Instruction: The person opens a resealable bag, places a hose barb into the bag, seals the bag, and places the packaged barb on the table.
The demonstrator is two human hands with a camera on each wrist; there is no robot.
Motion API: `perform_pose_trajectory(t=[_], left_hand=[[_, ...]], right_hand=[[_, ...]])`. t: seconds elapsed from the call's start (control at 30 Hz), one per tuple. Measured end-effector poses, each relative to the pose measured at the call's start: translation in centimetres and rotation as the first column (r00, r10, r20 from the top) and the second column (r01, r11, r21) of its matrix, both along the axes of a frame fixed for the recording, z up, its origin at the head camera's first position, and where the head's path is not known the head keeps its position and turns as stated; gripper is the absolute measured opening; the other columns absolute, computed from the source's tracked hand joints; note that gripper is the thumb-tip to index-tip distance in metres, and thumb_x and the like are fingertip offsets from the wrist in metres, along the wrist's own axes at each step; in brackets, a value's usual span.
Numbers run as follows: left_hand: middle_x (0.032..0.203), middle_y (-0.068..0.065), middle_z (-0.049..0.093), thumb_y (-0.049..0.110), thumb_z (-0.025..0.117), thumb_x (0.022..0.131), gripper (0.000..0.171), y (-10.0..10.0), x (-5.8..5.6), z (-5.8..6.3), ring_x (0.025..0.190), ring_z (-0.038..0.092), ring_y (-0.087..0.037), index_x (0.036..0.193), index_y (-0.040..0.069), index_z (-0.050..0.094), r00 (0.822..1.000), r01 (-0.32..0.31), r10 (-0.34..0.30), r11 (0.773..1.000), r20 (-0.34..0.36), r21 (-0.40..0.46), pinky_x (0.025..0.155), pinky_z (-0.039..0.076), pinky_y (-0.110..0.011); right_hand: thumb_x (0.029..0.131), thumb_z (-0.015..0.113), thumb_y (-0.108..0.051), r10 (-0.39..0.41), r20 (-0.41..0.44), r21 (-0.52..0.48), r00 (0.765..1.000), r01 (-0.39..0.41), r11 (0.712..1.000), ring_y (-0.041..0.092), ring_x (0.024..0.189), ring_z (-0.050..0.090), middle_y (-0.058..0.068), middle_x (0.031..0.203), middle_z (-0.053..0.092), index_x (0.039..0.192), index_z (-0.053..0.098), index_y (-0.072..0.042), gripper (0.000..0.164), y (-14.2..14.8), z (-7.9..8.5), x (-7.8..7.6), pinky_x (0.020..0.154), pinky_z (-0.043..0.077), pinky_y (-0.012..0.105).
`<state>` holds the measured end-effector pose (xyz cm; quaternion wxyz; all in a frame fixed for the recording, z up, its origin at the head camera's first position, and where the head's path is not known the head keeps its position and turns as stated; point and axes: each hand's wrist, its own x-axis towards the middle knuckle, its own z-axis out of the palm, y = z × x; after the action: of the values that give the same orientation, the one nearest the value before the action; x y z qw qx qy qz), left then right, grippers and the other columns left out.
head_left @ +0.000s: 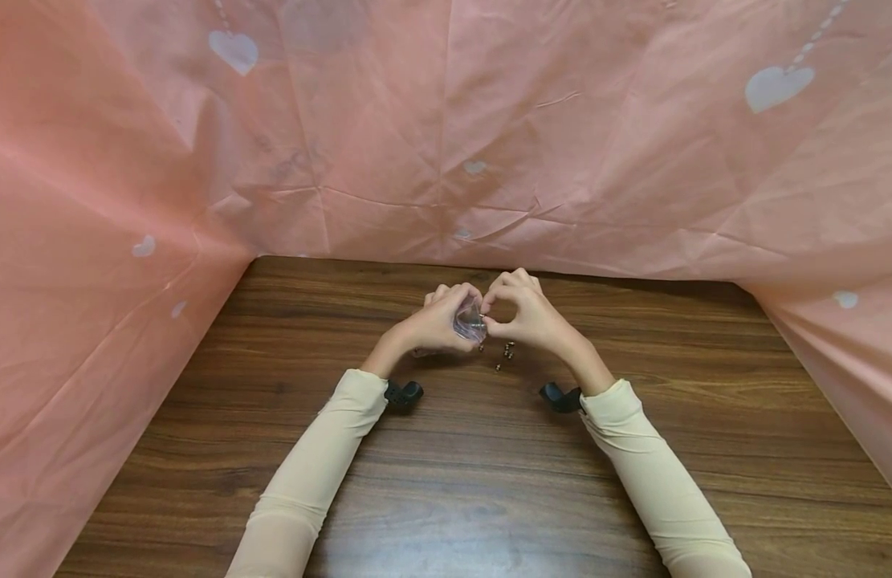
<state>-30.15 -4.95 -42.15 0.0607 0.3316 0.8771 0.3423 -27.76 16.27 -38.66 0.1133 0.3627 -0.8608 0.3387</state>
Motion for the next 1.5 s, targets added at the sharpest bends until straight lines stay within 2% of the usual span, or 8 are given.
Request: perform_pose_trajectory(t=[0.47,1.07,1.5], left_hand=[[0.121,-0.002,0.056,0.021,0.087,0.074,0.067,0.03,0.06,-0.10,0.113,0.038,-0.024,0.128,0.020,0.046,0.999,0.011,-0.012,1.000,0.031,0.016,0.104,0.027,-0.049],[0.117,0.000,0.058,0.024,0.085,0.074,0.068,0.24,0.00,-0.54,0.111,0.040,-0.024,0.128,0.020,0.045,0.999,0.033,-0.034,0.999,0.021,0.021,0.100,0.027,-0.046],[0.114,0.001,0.058,0.024,0.085,0.073,0.067,0.32,0.02,-0.47,0.110,0.040,-0.023,0.126,0.020,0.045,0.999,0.027,-0.027,0.999,0.021,0.022,0.097,0.028,-0.044]], right_hand=[[0.076,0.077,-0.006,0.000,-0.023,0.030,1.000,0.001,1.000,0.027,0.100,0.047,0.007,0.096,0.064,0.086,0.072,-0.010,0.012,-0.53,-0.33,0.11,0.095,0.029,0.047],[0.076,0.078,-0.005,0.010,-0.040,0.040,0.999,-0.008,0.999,0.027,0.099,0.047,0.006,0.093,0.063,0.087,0.073,-0.010,0.013,-0.66,-0.75,0.03,0.093,0.029,0.047],[0.076,0.078,-0.004,0.013,-0.039,0.048,0.999,-0.012,0.999,0.026,0.098,0.046,0.006,0.094,0.063,0.087,0.074,-0.011,0.014,-0.73,-0.74,0.04,0.094,0.029,0.048]])
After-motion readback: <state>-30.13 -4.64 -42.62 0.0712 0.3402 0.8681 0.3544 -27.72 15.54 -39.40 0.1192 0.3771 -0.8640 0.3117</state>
